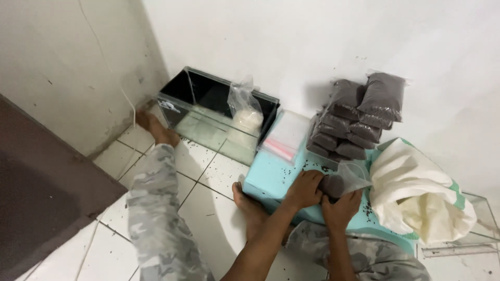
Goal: Filling small plastic bags with dark granular substrate from a larger bag
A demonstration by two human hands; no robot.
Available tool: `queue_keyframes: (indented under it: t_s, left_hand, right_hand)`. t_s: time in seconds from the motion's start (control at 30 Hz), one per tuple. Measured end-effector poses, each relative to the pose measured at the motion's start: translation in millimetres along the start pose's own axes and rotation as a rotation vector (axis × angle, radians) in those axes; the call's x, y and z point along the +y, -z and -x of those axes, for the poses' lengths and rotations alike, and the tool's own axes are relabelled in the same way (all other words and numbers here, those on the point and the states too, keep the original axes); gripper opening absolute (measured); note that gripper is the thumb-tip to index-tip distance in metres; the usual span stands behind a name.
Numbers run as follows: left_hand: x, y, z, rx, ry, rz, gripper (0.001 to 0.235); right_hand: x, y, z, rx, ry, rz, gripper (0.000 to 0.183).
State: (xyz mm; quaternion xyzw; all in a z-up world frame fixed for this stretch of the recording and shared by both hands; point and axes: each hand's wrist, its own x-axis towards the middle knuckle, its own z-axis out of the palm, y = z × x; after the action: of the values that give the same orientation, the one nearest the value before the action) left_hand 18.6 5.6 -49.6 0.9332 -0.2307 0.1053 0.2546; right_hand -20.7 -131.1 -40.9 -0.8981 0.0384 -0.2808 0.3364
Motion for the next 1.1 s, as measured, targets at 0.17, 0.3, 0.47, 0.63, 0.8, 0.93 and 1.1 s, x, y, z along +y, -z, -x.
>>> queue_keyframes:
  t_s: [0.17, 0.3, 0.47, 0.63, 0.8, 0.93, 1.1]
  left_hand:
    - [-18, -33, -4, 0.150, -0.079, 0.184, 0.054]
    - [-21, -41, -2, 0.201, -0.121, 0.037, 0.041]
    - [-26, -47, -4, 0.173, -0.086, 0.055, 0.046]
    - [-33, -61, -8, 0.204, -0.119, 0.069, 0.041]
    - [6, -28, 14, 0.182, 0.023, 0.095, 0.041]
    - [-5, -36, 2, 0.234, -0.005, 0.106, 0.038]
    - [-27, -71, -4, 0.232, -0.005, 0.007, 0.045]
  right_hand:
    - [69, -34, -4, -0.234, -0.031, 0.471, 0.102]
    - [-31, 66, -49, -0.703, -0.042, 0.652, 0.079]
    - [6, 62, -79, -0.904, 0.004, 0.228, 0.072]
    - [68, 0, -63, -0.643, 0.217, -0.225, 0.052]
    - [-2, 40, -52, -0.729, -0.024, -0.176, 0.119]
    - [17, 31, -64, -0.719, 0.071, -0.177, 0.093]
    - [-3, 41, -58, -0.712, 0.038, -0.211, 0.113]
